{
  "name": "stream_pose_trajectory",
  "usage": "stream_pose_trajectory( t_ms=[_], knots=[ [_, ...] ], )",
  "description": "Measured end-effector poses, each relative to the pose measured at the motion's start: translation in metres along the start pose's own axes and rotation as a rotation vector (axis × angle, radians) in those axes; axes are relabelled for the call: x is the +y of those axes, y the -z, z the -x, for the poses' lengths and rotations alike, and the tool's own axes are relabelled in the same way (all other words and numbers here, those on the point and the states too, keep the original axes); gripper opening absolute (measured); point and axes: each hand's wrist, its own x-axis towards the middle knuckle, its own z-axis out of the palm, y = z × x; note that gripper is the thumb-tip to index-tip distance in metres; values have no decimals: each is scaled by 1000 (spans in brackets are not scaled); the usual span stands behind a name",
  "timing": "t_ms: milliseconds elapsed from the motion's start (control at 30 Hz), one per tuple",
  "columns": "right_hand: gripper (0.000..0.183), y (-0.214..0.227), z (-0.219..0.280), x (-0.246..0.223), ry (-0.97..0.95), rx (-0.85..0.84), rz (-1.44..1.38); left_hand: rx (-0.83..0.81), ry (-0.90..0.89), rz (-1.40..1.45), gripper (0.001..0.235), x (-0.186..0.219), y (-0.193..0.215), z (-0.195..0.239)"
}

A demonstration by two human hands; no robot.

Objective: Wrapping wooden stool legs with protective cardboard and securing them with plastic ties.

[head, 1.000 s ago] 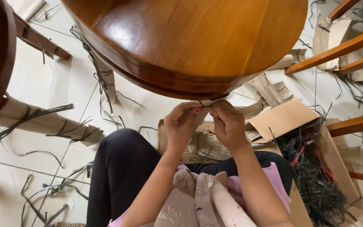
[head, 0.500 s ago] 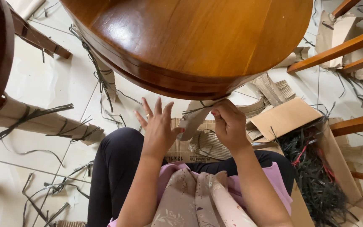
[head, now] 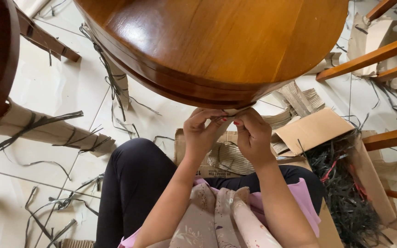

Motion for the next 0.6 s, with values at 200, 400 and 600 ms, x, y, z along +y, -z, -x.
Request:
stream_pose_trajectory(
  t_ms=[200,400,600],
  knots=[
    [27,4,-4,-3,-9,-34,-42,-109,55,302,7,-12,-5,6],
    [26,29,-10,-11,122,-122,82,-250,-118,-137,15,16,14,-17],
    [27,31,-15,-28,123,-138,88,-374,-416,-301,17,21,22,-39]
  ],
)
